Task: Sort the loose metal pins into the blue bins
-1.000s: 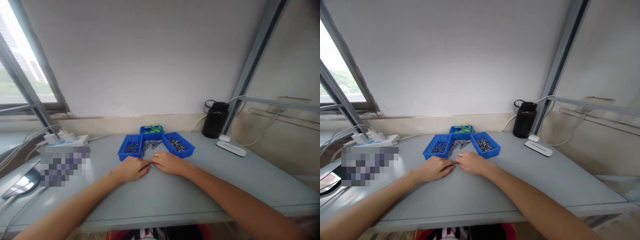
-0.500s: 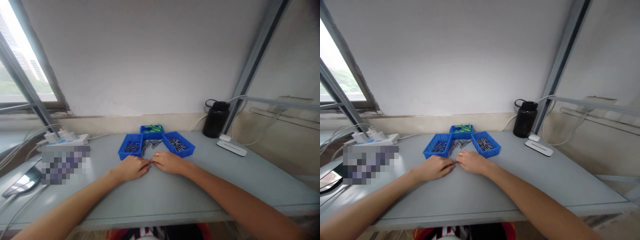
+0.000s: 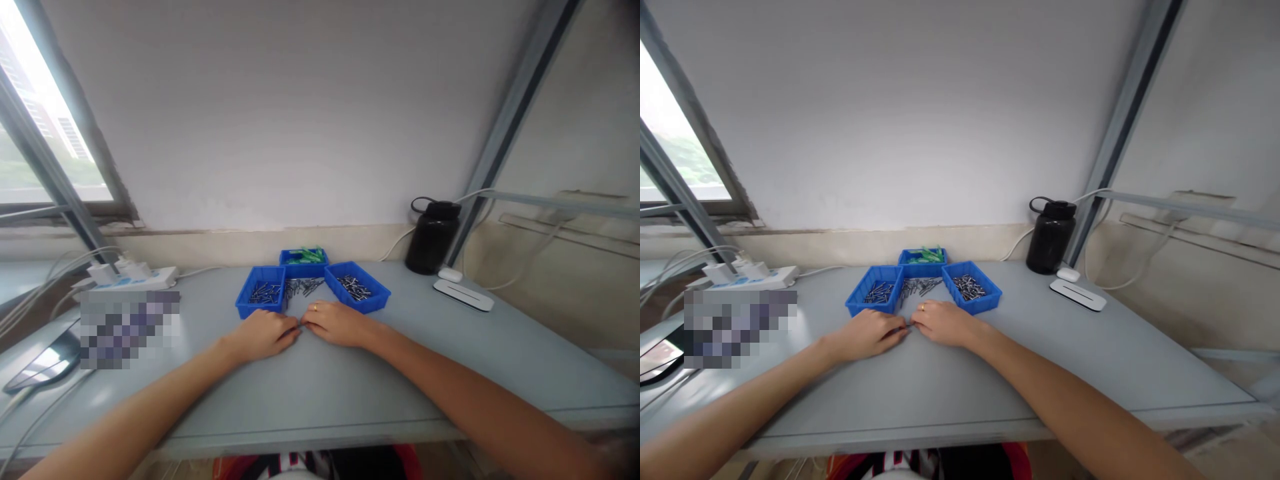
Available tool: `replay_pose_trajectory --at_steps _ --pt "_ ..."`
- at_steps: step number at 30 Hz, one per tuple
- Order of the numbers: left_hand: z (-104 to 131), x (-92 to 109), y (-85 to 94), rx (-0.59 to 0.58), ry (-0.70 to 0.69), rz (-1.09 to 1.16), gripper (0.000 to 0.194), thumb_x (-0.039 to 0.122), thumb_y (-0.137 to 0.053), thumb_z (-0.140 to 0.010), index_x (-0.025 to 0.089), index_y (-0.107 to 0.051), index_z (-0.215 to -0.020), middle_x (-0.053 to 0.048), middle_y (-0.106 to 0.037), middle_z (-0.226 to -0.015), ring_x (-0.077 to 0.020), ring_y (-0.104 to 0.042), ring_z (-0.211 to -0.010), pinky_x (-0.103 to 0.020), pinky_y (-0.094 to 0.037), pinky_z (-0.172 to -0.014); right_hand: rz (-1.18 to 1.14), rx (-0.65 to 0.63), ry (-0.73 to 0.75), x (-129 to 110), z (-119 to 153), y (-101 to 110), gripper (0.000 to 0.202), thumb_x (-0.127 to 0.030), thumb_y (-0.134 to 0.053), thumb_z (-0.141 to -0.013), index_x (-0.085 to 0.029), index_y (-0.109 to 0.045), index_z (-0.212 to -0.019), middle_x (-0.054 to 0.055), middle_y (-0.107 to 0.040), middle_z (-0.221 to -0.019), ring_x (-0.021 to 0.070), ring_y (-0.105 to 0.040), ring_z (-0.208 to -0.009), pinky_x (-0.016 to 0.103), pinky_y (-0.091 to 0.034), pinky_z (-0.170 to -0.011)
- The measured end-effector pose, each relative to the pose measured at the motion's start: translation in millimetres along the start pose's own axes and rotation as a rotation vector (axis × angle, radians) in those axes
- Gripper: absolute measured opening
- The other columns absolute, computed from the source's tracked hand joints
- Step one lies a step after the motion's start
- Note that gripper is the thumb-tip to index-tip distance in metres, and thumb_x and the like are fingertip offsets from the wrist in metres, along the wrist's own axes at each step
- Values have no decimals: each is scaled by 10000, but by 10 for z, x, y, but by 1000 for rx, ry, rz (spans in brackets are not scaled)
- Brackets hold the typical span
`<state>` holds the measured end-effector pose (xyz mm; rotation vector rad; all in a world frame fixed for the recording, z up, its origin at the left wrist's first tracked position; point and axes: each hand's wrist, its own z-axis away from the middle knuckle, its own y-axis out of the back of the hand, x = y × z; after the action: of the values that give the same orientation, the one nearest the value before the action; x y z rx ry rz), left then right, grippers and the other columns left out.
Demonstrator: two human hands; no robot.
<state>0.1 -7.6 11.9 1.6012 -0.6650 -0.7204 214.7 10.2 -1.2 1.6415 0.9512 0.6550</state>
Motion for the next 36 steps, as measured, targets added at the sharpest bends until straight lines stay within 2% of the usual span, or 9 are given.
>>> replay_pose_trajectory --at_steps 9,14,36 --pt "-5 5 0 -8 4 -12 288 326 -371 -970 202 -623 -906 -28 -709 -823 -169 -667 -710 -244 -427 -584 23 -31 -11 0 -6 6 175 -174 -483 -931 -139 -652 -957 84 -649 -908 181 -602 -872 304 -469 -770" --pt "-5 -10 -18 -5 -3 -8 311 340 -357 -973 199 -628 -913 -36 -709 -827 -172 -667 -710 -247 -429 -584 0 -3 -9 14 0 -12 164 -179 -495 -921 -153 -657 -933 76 -648 -884 178 -597 -837 298 -461 -745" --pt "-7 5 18 -19 -9 37 320 334 -352 -968 202 -642 -937 -35 -704 -834 -157 -661 -725 -235 -451 -618 -19 -36 -35 7 2 3 181 -182 -473 -930 -157 -652 -942 78 -645 -910 178 -595 -862 299 -452 -764"
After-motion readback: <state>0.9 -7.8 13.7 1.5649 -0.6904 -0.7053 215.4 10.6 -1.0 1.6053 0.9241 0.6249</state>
